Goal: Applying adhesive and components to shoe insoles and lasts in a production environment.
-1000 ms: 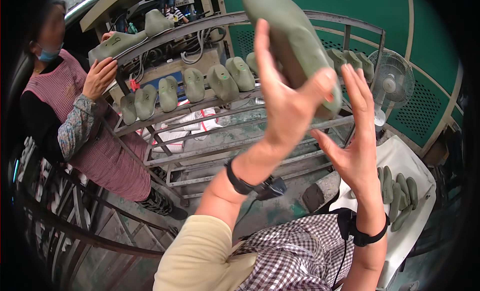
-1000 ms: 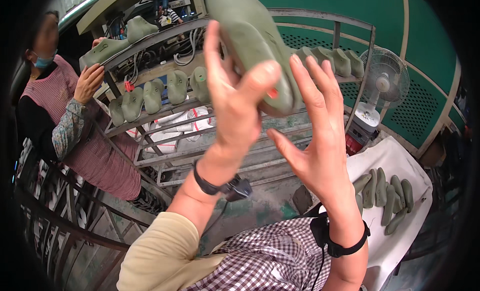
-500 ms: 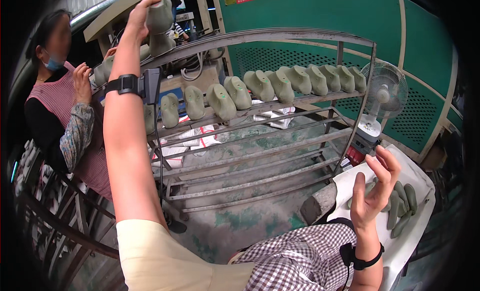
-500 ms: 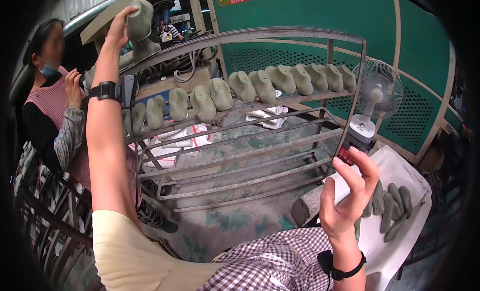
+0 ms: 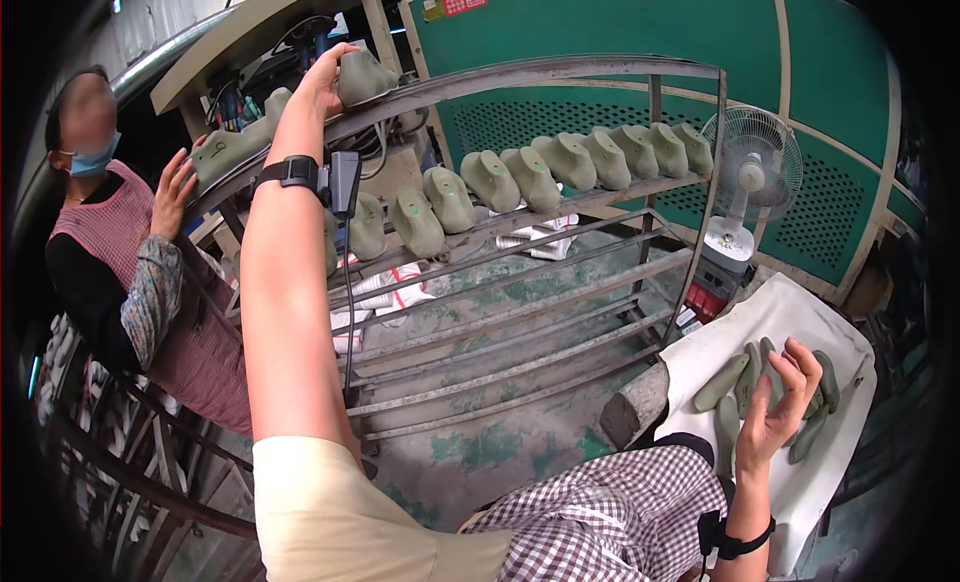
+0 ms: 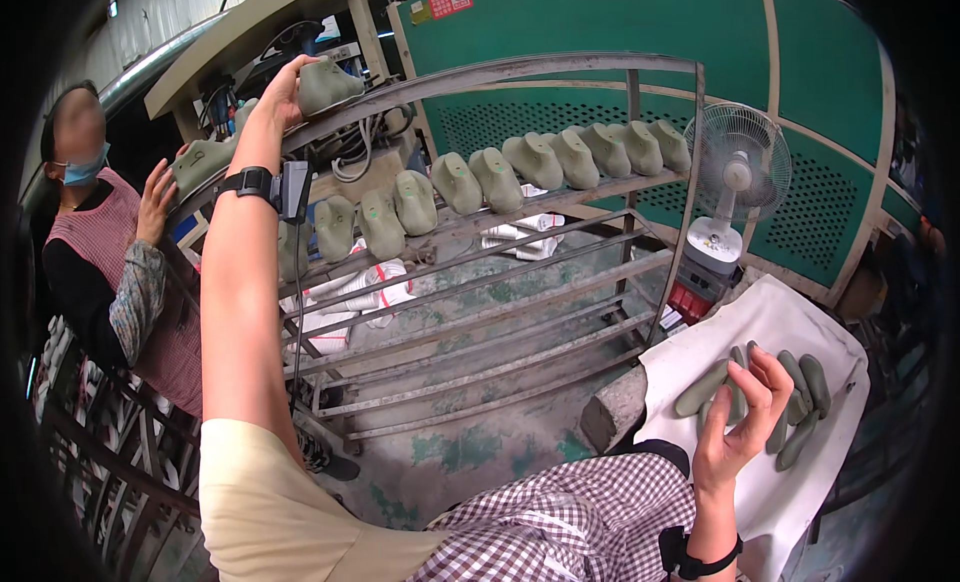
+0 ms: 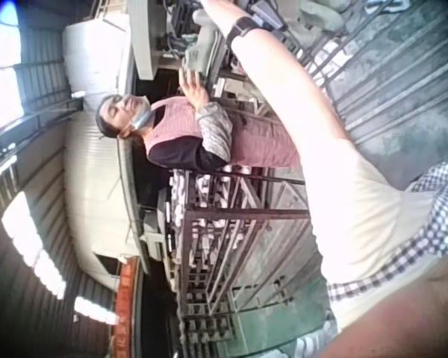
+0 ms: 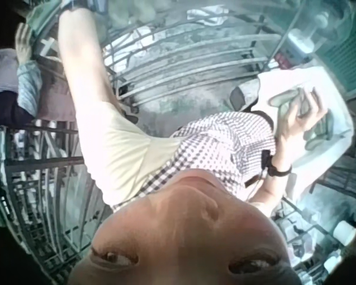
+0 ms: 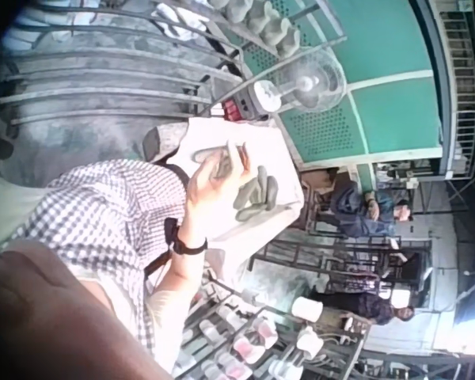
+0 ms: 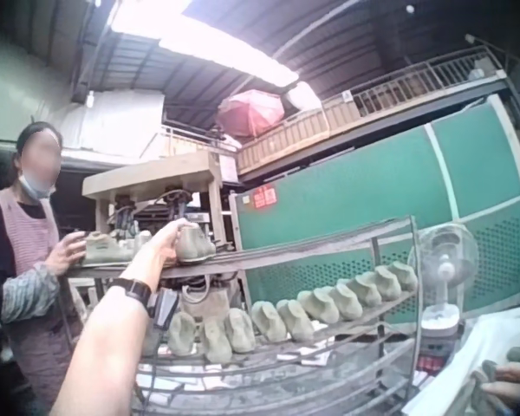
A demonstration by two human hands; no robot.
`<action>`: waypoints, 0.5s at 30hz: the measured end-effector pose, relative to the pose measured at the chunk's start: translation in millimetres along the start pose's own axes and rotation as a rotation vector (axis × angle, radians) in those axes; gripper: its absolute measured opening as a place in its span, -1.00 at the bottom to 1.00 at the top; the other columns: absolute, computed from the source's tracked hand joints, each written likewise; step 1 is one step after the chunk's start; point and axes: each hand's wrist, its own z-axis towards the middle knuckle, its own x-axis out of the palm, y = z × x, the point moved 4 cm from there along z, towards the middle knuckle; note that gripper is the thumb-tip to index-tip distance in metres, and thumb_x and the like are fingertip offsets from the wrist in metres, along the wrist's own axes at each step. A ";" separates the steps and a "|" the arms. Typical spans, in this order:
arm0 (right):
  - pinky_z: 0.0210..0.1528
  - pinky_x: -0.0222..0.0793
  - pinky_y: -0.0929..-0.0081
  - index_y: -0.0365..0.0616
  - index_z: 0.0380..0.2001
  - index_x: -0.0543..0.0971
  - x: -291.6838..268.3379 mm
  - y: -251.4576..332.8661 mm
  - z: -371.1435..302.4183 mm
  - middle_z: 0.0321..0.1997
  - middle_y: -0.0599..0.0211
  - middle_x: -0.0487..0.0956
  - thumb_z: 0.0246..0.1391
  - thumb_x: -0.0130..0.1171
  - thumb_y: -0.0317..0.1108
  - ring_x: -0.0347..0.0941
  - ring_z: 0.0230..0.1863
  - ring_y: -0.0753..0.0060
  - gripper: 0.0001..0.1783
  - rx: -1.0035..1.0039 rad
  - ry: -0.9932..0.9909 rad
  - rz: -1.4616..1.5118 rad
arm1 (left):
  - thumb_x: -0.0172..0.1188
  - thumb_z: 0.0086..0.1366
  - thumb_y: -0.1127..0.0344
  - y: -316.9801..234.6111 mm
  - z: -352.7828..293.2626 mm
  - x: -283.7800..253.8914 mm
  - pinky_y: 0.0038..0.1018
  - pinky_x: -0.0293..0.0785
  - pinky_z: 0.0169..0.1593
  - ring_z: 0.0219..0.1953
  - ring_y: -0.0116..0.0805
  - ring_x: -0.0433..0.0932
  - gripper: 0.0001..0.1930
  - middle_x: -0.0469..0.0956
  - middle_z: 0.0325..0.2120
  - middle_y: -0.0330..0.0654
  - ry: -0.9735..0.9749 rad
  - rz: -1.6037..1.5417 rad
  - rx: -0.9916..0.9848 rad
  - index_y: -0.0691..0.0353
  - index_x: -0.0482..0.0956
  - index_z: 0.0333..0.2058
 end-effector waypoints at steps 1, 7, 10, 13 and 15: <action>0.28 0.26 0.20 -0.16 -0.08 0.57 1.2 -3.5 -1.4 0.17 0.07 0.39 0.04 0.08 -0.68 0.37 0.21 0.13 -0.64 0.011 -0.003 -0.004 | 0.23 0.21 0.15 1.7 3.9 7.8 -0.19 0.67 -0.06 -0.27 -0.11 0.67 -0.61 0.63 -0.24 -0.01 0.044 -0.009 -0.031 0.39 0.56 -0.16; 0.23 0.29 0.22 -0.19 -0.13 0.59 -6.7 -29.0 -20.9 0.14 0.07 0.43 0.03 0.10 -0.66 0.39 0.17 0.13 -0.68 0.072 -0.017 -0.062 | 0.29 0.16 0.18 8.8 24.7 21.0 -0.10 0.64 0.01 -0.20 -0.04 0.66 -0.52 0.60 -0.20 0.02 0.005 -0.088 -0.003 0.41 0.48 -0.06; 0.24 0.26 0.22 -0.20 -0.14 0.58 -31.0 -51.6 -36.9 0.12 0.07 0.45 0.05 0.08 -0.65 0.39 0.17 0.12 -0.71 0.106 -0.026 -0.145 | 0.27 0.17 0.18 14.1 21.5 24.5 -0.12 0.63 0.01 -0.16 -0.04 0.66 -0.52 0.60 -0.17 0.04 0.043 -0.126 0.106 0.42 0.48 -0.03; 0.30 0.19 0.23 -0.23 -0.14 0.58 -44.9 -72.0 -44.5 0.13 0.10 0.45 0.11 0.05 -0.63 0.37 0.20 0.14 -0.74 0.172 -0.059 -0.180 | 0.21 0.22 0.17 5.7 13.3 24.0 -0.18 0.64 -0.03 -0.22 -0.10 0.66 -0.59 0.62 -0.19 0.01 0.039 -0.048 0.050 0.39 0.52 -0.08; 0.30 0.20 0.23 -0.23 -0.13 0.58 -58.1 -78.0 -55.0 0.13 0.10 0.45 0.12 0.05 -0.63 0.37 0.20 0.15 -0.75 0.200 -0.071 -0.207 | 0.17 0.26 0.15 12.9 12.2 43.4 -0.26 0.64 -0.09 -0.29 -0.14 0.65 -0.66 0.65 -0.26 -0.05 0.000 -0.025 -0.039 0.34 0.57 -0.17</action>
